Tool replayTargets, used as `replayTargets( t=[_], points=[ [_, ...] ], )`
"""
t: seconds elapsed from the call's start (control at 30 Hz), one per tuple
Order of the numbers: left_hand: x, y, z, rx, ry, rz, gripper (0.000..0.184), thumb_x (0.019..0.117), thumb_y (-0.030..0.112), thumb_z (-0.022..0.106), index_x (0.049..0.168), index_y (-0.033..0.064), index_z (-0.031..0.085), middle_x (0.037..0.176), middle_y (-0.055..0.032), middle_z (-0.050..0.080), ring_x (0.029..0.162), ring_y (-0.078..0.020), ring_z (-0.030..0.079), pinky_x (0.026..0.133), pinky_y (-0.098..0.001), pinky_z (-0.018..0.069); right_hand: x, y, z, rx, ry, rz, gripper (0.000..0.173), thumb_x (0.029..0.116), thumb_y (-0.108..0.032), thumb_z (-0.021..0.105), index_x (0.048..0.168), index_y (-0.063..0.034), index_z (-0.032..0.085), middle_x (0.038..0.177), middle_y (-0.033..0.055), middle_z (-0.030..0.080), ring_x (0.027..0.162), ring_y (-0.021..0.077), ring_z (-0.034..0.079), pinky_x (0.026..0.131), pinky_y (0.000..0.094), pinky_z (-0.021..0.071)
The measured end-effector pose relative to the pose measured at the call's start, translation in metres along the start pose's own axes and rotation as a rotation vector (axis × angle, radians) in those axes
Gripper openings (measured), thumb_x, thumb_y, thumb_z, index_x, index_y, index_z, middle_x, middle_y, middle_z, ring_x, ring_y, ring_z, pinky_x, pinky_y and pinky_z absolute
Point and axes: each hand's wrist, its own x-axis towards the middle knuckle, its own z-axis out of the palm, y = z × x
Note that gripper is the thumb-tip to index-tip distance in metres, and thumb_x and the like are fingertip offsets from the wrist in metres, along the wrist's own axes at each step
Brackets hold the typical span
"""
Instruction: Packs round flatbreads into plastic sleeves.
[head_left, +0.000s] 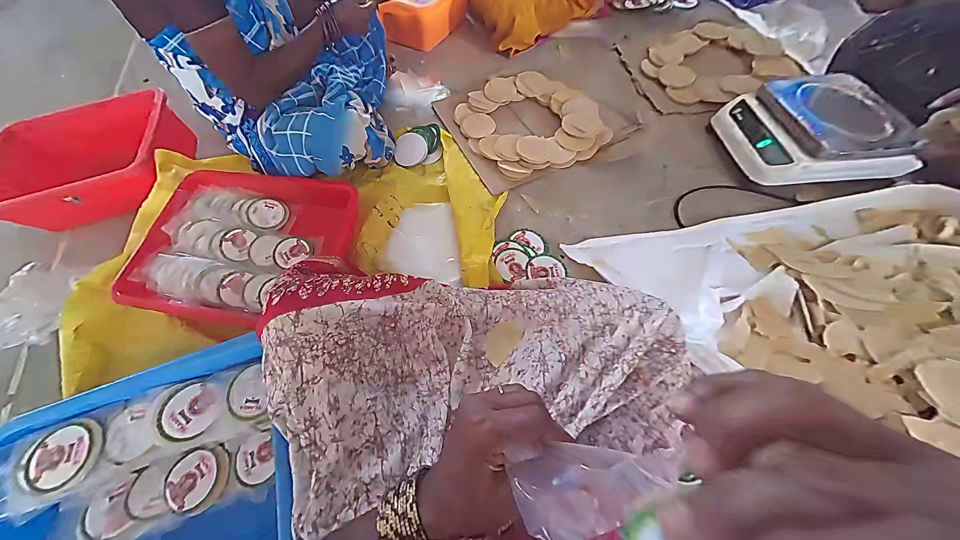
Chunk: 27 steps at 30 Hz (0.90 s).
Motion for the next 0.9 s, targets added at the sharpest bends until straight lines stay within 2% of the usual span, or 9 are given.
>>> replayTargets(
  t=[0.13, 0.33, 0.47, 0.53, 0.6, 0.67, 0.77, 0.83, 0.9],
  points=[
    [-0.001, 0.003, -0.005, 0.022, -0.043, 0.037, 0.020, 0.0999, 0.013, 0.058, 0.090, -0.0037, 0.064, 0.079, -0.0110, 0.061, 0.080, -0.0107, 0.059, 0.075, -0.0183, 0.0478, 0.011, 0.014, 0.019, -0.026, -0.045, 0.076, 0.026, 0.1061, -0.027, 0.054, 0.102, -0.0112, 0.074, 0.096, 0.0002, 0.076, 0.112, 0.0123, 0.064, 0.111, 0.0328, 0.0401],
    [-0.005, 0.006, -0.007, 0.014, -0.125, 0.017, 0.014, 0.0946, 0.007, 0.063, 0.093, -0.0068, 0.067, 0.085, -0.0148, 0.067, 0.085, -0.0134, 0.065, 0.080, -0.0204, 0.0517, 0.011, 0.029, 0.027, 0.179, 0.044, 0.078, 0.015, 0.0972, -0.022, 0.071, 0.103, -0.0081, 0.072, 0.097, 0.0013, 0.075, 0.106, 0.0116, 0.068, 0.104, 0.0309, 0.0508],
    [-0.009, 0.000, -0.005, -0.003, 0.003, -0.056, 0.019, 0.0993, 0.011, 0.059, 0.090, -0.0040, 0.067, 0.081, -0.0103, 0.066, 0.082, -0.0087, 0.064, 0.077, -0.0193, 0.0522, -0.005, 0.023, 0.001, 0.105, 0.113, 0.033, 0.019, 0.1005, -0.029, 0.066, 0.110, -0.0139, 0.074, 0.103, -0.0034, 0.077, 0.101, 0.0088, 0.071, 0.094, 0.0284, 0.0560],
    [-0.009, -0.003, -0.006, -0.013, 0.090, -0.095, 0.019, 0.0975, 0.011, 0.062, 0.087, -0.0040, 0.067, 0.079, -0.0077, 0.065, 0.080, -0.0043, 0.063, 0.074, -0.0164, 0.0516, -0.019, 0.011, -0.011, 0.098, 0.050, 0.087, 0.033, 0.1048, -0.038, 0.055, 0.115, -0.0139, 0.074, 0.104, -0.0031, 0.075, 0.097, 0.0054, 0.069, 0.086, 0.0233, 0.0566],
    [-0.006, -0.004, -0.008, -0.049, 0.130, -0.120, 0.018, 0.0965, 0.011, 0.064, 0.086, -0.0042, 0.066, 0.077, -0.0055, 0.064, 0.078, -0.0008, 0.061, 0.073, -0.0142, 0.0507, -0.021, -0.004, -0.012, 0.020, -0.091, 0.182, 0.039, 0.1069, -0.038, 0.051, 0.123, -0.0092, 0.071, 0.104, 0.0040, 0.075, 0.093, 0.0054, 0.067, 0.082, 0.0202, 0.0539],
    [-0.003, -0.004, -0.010, -0.086, 0.103, -0.110, 0.020, 0.0972, 0.011, 0.064, 0.086, -0.0047, 0.066, 0.077, -0.0060, 0.064, 0.079, -0.0018, 0.061, 0.073, -0.0155, 0.0504, -0.015, -0.013, 0.001, -0.185, -0.187, 0.237, 0.034, 0.1063, -0.025, 0.053, 0.130, -0.0055, 0.067, 0.096, 0.0124, 0.074, 0.080, 0.0148, 0.063, 0.073, 0.0252, 0.0495],
    [0.003, -0.002, -0.009, -0.051, 0.013, -0.057, 0.019, 0.0960, 0.010, 0.063, 0.089, -0.0065, 0.068, 0.080, -0.0110, 0.067, 0.081, -0.0075, 0.064, 0.076, -0.0187, 0.0519, -0.009, -0.011, 0.021, -0.499, -0.192, 0.296, 0.023, 0.0993, -0.014, 0.065, 0.119, -0.0051, 0.073, 0.080, 0.0150, 0.071, 0.070, 0.0273, 0.061, 0.064, 0.0366, 0.0483],
    [0.006, -0.002, -0.011, -0.017, -0.049, -0.033, 0.017, 0.0958, 0.010, 0.063, 0.093, -0.0057, 0.069, 0.084, -0.0121, 0.068, 0.085, -0.0101, 0.064, 0.080, -0.0205, 0.0511, -0.009, -0.007, 0.021, -0.587, -0.198, 0.284, 0.015, 0.0987, -0.015, 0.065, 0.106, -0.0063, 0.075, 0.079, 0.0122, 0.072, 0.074, 0.0263, 0.064, 0.067, 0.0354, 0.0499],
    [0.008, -0.002, -0.017, 0.047, -0.112, -0.011, 0.015, 0.0947, 0.009, 0.064, 0.097, -0.0025, 0.073, 0.089, -0.0112, 0.070, 0.090, -0.0131, 0.063, 0.084, -0.0243, 0.0489, -0.011, -0.005, 0.017, -0.499, -0.179, 0.246, 0.014, 0.0987, -0.013, 0.065, 0.098, -0.0038, 0.075, 0.077, 0.0126, 0.071, 0.075, 0.0248, 0.063, 0.068, 0.0330, 0.0487]
  ],
)
